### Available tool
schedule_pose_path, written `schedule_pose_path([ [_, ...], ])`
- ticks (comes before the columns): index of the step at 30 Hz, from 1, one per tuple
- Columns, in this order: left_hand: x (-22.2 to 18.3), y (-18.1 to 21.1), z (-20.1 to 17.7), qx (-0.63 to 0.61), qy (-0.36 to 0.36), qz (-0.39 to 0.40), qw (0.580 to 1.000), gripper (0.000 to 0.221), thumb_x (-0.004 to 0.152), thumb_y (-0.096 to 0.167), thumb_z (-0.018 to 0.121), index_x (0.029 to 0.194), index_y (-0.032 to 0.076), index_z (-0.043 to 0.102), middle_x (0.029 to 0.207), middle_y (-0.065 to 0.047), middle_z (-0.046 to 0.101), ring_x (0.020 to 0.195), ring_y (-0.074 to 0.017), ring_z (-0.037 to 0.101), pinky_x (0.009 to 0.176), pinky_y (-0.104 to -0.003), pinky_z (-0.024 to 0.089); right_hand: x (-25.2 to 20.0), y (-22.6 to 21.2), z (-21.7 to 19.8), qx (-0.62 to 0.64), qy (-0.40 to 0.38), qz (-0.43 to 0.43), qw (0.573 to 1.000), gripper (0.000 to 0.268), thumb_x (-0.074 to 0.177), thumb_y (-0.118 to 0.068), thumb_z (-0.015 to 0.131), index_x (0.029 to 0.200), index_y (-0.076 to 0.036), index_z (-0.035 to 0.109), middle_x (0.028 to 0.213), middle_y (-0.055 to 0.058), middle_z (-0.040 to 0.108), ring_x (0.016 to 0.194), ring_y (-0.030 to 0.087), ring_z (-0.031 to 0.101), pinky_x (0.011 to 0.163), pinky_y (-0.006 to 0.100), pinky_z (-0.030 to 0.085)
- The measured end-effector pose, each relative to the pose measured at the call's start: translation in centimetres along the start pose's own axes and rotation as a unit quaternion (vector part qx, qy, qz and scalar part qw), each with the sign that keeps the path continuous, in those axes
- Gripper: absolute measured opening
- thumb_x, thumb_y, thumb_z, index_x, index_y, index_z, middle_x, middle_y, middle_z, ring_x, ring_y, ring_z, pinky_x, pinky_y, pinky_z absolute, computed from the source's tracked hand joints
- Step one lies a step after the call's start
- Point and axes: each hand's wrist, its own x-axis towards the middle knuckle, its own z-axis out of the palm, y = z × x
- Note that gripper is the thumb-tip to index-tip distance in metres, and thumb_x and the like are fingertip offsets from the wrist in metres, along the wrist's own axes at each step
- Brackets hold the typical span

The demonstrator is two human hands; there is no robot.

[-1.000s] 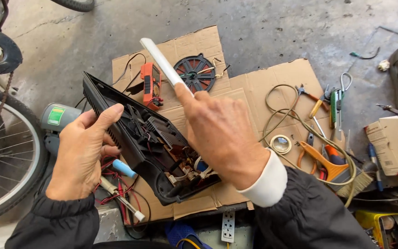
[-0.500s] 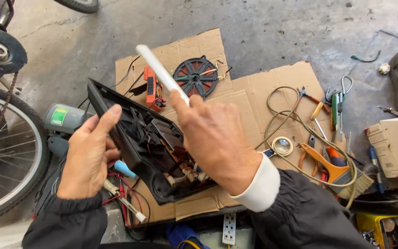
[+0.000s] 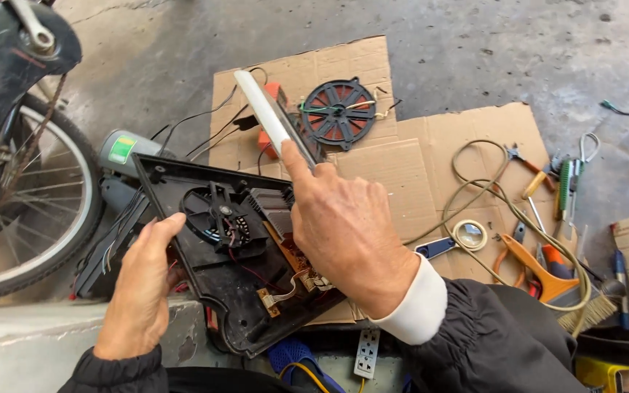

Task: Disassembling an induction cooker and installing or adjusting the heating coil using a power drill.

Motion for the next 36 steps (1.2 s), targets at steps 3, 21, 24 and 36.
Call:
schedule_pose_path([
  [3, -0.4, -0.3, -0.8, -0.024, -0.015, -0.006, 1.0, 0.043, 0.102, 0.038, 0.06, 0.141, 0.02, 0.064, 0.125, 0.001, 0.072, 0.11, -0.0138, 0.06, 0.089, -0.037, 0.043, 0.1, -0.5, -0.5, 0.013, -0.022, 0.001, 1.0, 0.068, 0.103, -0.015, 0.046, 0.17, -0.012, 0.038, 0.084, 0.015, 0.07, 0.052, 0.048, 0.071, 0.045, 0.066, 0.055],
  [21, 3.5, -2.3, -2.0, -0.045, -0.169, -0.028, 0.984, 0.016, 0.104, 0.032, 0.066, 0.103, 0.016, 0.064, 0.094, -0.009, 0.076, 0.078, -0.0247, 0.066, 0.058, -0.044, 0.045, 0.2, 0.6, 0.5, -0.057, 0.02, 0.0, 0.998, 0.072, 0.098, -0.019, 0.063, 0.167, -0.008, 0.044, 0.084, 0.012, 0.073, 0.051, 0.047, 0.071, 0.042, 0.061, 0.053],
  [24, 2.2, -1.7, -2.3, -0.073, -0.178, -0.041, 0.981, 0.012, 0.103, 0.015, 0.067, 0.096, 0.006, 0.067, 0.096, -0.014, 0.077, 0.086, -0.0289, 0.069, 0.073, -0.055, 0.057, 0.1, 1.8, -0.7, -0.069, 0.026, 0.002, 0.997, 0.063, 0.106, -0.015, 0.053, 0.166, -0.001, 0.045, 0.083, 0.011, 0.076, 0.053, 0.038, 0.076, 0.044, 0.058, 0.06],
  [36, -3.7, -6.2, -1.1, -0.208, -0.112, -0.011, 0.972, 0.014, 0.101, 0.002, 0.066, 0.115, -0.001, 0.067, 0.107, -0.021, 0.076, 0.095, -0.0336, 0.067, 0.077, -0.052, 0.058, -7.4, 6.8, -1.1, 0.05, 0.263, 0.134, 0.954, 0.066, 0.1, 0.005, 0.057, 0.166, -0.005, 0.057, 0.077, 0.019, 0.07, 0.06, 0.03, 0.062, 0.057, 0.051, 0.05],
])
